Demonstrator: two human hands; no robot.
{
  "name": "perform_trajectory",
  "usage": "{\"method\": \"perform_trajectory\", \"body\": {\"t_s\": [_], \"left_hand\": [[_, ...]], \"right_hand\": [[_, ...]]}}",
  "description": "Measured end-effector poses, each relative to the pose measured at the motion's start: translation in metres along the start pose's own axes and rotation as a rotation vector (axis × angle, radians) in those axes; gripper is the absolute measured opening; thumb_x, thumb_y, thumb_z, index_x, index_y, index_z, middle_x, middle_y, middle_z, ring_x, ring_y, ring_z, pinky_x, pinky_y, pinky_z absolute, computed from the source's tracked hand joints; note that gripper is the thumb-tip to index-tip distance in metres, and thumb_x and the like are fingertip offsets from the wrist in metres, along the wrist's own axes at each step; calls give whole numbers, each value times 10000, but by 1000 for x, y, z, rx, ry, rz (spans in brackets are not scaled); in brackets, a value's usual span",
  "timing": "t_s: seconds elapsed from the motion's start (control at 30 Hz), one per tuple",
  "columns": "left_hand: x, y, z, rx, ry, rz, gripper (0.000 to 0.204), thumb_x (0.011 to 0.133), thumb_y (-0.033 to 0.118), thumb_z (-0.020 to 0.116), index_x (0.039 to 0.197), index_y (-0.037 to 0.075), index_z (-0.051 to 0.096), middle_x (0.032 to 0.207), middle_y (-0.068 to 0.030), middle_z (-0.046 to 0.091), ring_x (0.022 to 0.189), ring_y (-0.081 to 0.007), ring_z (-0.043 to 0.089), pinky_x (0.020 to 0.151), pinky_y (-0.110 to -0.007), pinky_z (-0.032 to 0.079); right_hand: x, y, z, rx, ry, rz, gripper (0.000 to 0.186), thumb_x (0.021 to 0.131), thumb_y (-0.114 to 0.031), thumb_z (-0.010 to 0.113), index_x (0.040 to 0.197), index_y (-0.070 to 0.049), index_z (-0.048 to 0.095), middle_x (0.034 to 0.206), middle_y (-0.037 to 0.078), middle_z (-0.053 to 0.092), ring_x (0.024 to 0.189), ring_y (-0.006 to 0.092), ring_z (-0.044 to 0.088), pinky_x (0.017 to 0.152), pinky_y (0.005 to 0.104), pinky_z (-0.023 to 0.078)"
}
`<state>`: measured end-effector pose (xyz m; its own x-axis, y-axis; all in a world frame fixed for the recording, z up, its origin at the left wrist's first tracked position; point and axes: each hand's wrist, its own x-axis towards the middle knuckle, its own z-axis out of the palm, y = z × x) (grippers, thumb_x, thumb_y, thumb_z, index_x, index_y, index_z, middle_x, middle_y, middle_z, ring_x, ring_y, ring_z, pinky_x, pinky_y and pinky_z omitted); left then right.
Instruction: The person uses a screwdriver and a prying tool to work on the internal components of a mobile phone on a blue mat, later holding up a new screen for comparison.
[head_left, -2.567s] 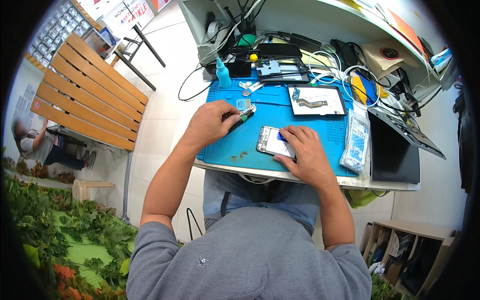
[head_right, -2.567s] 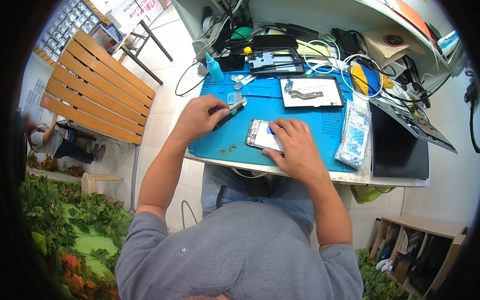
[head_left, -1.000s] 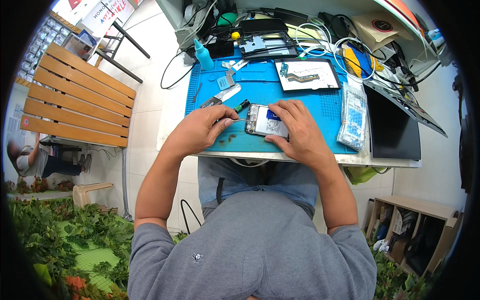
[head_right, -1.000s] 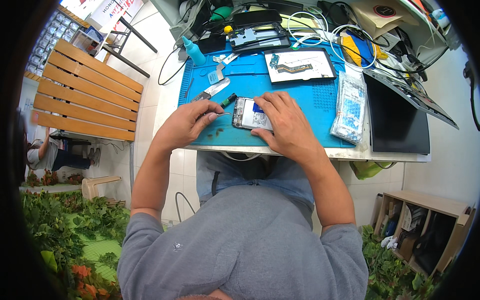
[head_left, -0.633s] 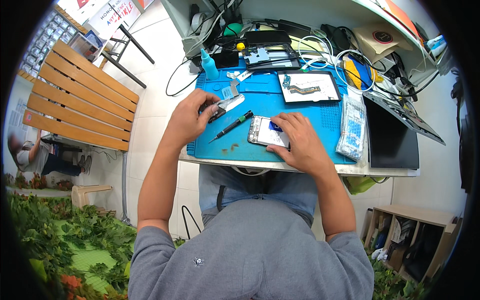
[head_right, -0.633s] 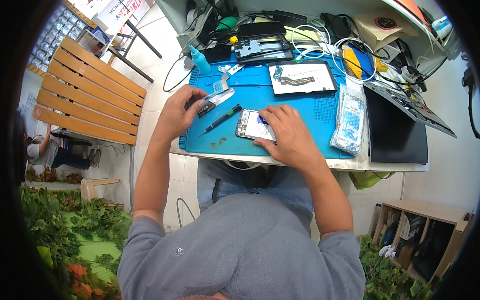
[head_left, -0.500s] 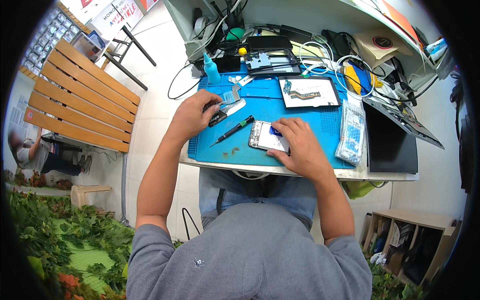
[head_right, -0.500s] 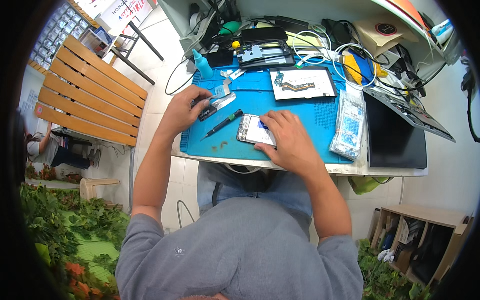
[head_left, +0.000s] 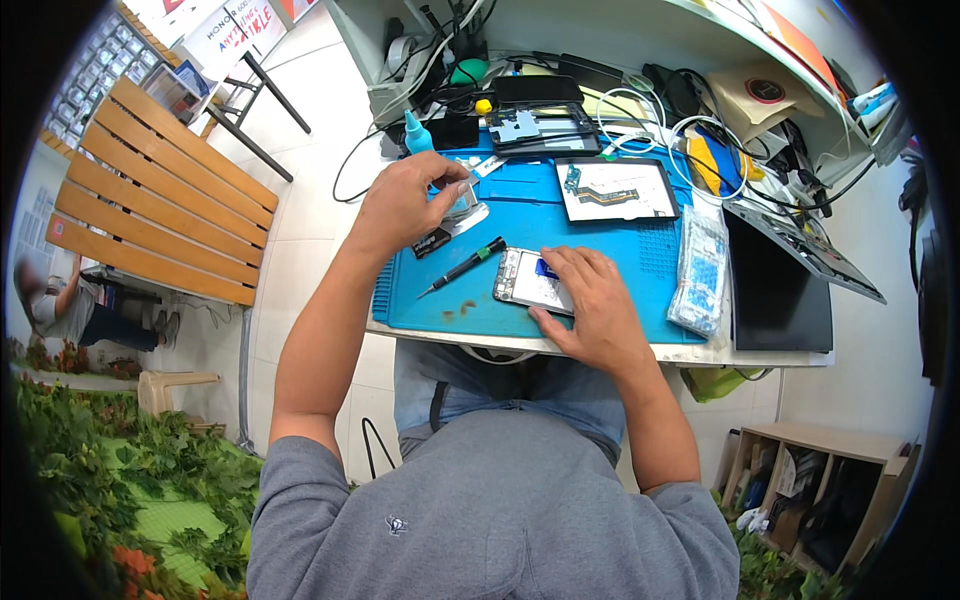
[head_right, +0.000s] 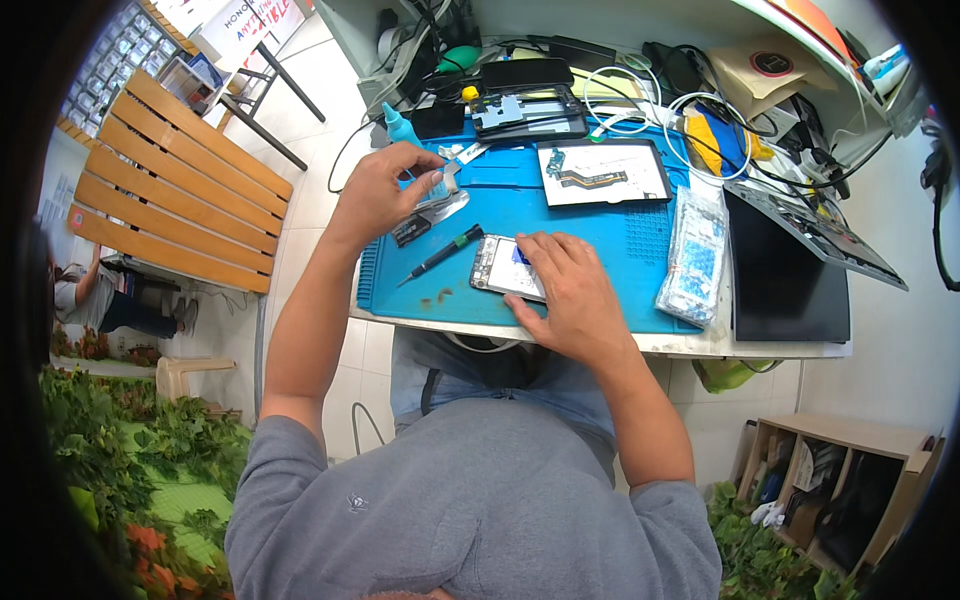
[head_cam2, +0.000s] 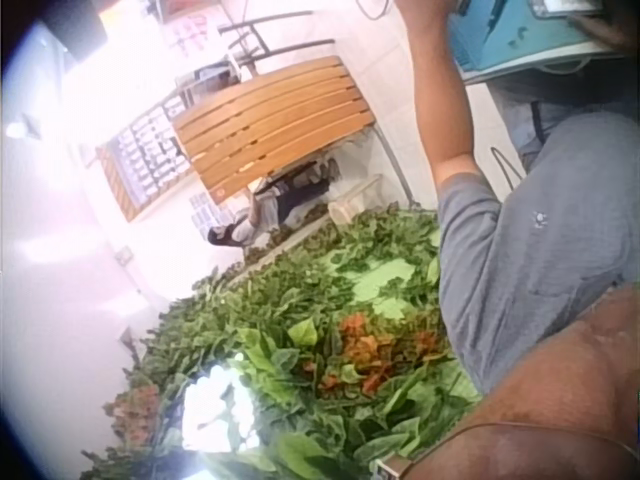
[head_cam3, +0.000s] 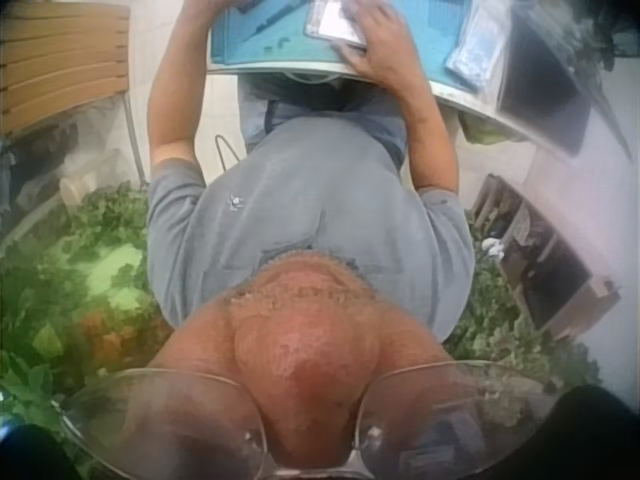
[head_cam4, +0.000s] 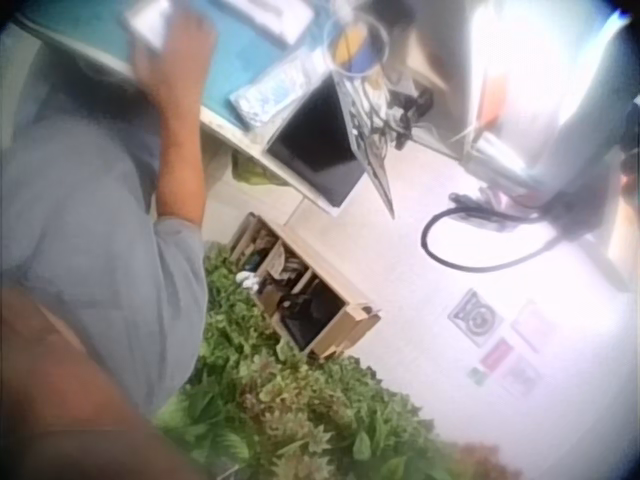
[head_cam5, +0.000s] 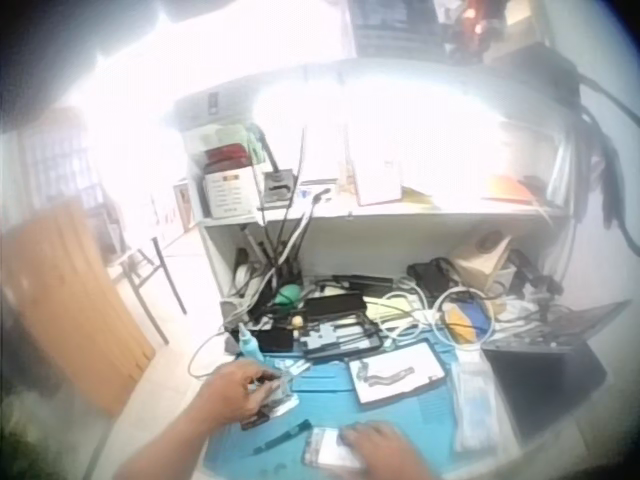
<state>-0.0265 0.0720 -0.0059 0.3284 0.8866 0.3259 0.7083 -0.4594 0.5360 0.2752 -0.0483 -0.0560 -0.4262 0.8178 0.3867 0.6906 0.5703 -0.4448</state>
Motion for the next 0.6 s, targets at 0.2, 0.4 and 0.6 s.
{"method": "perform_trajectory", "body": {"t_s": [0.2,0.4,0.6], "left_hand": [[-3,-1,7,-36,-49,-30,196,1004,228,841,1133,84,868,1089,-109,837,944,-287,777,871,-401,612],[-8,-2,13,-34,-72,-62,223,985,199,868,1173,79,862,1072,-104,846,900,-240,782,815,-350,612],[-22,-6,4,28,-162,-94,329,918,209,927,1209,89,833,1140,-75,798,958,-235,763,860,-373,617]], "right_hand": [[-3,1,3,-10,34,-16,709,929,-299,866,1530,0,636,1470,203,691,1395,419,600,1244,525,451],[-4,3,0,-2,18,-4,683,951,-316,842,1519,3,638,1477,200,685,1406,410,595,1247,532,446],[-2,3,8,18,24,-16,678,957,-333,839,1509,6,639,1499,200,668,1404,406,591,1247,523,444]]}}
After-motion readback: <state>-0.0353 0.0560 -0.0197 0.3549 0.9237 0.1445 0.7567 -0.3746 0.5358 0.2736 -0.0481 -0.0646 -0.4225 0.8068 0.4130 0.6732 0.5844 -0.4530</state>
